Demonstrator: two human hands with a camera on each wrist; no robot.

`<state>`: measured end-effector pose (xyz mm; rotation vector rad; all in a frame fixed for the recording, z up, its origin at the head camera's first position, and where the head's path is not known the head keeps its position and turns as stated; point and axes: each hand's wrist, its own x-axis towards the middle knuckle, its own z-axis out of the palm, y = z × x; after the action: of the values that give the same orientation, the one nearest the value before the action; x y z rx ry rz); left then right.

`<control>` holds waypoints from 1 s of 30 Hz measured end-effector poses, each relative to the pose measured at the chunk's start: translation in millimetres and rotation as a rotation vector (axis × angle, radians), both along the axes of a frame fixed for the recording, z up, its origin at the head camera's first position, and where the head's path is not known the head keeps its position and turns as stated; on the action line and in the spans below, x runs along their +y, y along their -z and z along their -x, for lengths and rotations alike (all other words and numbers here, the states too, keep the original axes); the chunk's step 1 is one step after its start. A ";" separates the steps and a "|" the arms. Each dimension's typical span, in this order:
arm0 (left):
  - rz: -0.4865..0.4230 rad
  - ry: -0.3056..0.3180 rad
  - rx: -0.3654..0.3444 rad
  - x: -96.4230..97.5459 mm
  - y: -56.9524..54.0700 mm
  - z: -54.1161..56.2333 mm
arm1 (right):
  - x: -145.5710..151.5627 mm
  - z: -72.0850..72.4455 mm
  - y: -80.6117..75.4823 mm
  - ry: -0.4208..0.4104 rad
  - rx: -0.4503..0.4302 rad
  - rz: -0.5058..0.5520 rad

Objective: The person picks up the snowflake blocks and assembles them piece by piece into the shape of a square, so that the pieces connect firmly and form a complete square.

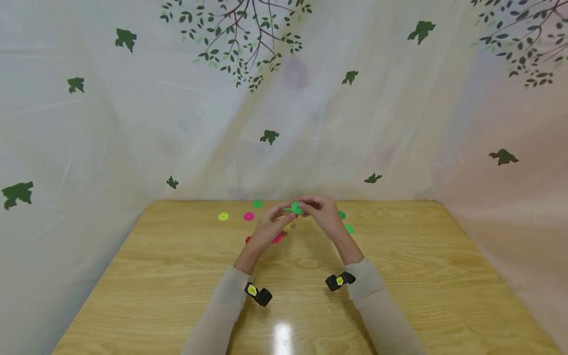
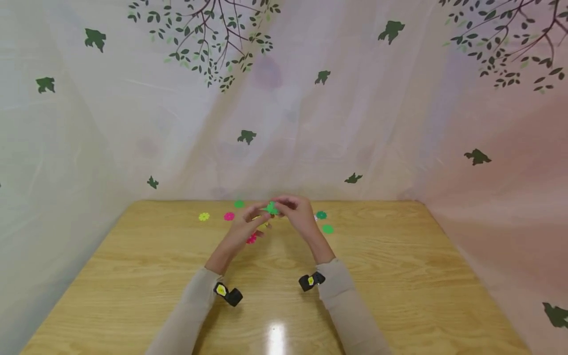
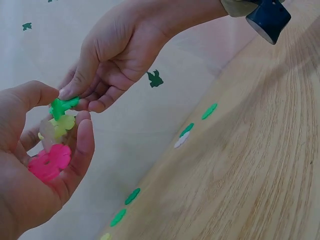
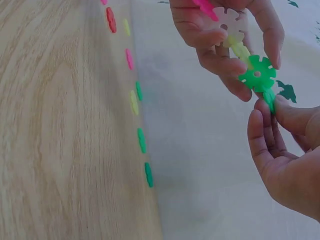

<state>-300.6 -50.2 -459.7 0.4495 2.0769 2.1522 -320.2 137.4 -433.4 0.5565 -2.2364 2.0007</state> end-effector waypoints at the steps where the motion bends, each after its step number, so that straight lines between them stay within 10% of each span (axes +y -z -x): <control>1: -0.002 0.013 -0.021 0.9 0.5 -0.1 | 0.4 0.0 0.5 0.014 -0.010 0.006; 19: -0.037 0.004 -0.112 4.3 2.3 -3.6 | 28.6 0.5 -14.7 0.057 -0.049 -0.160; 30: -0.017 -0.070 -0.120 2.0 3.2 -2.1 | 88.3 15.2 -12.1 -0.076 -0.058 -0.516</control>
<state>-298.4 -48.3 -462.9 0.2459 2.0410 2.1785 -335.4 225.7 -421.3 0.6360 -2.8170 1.4680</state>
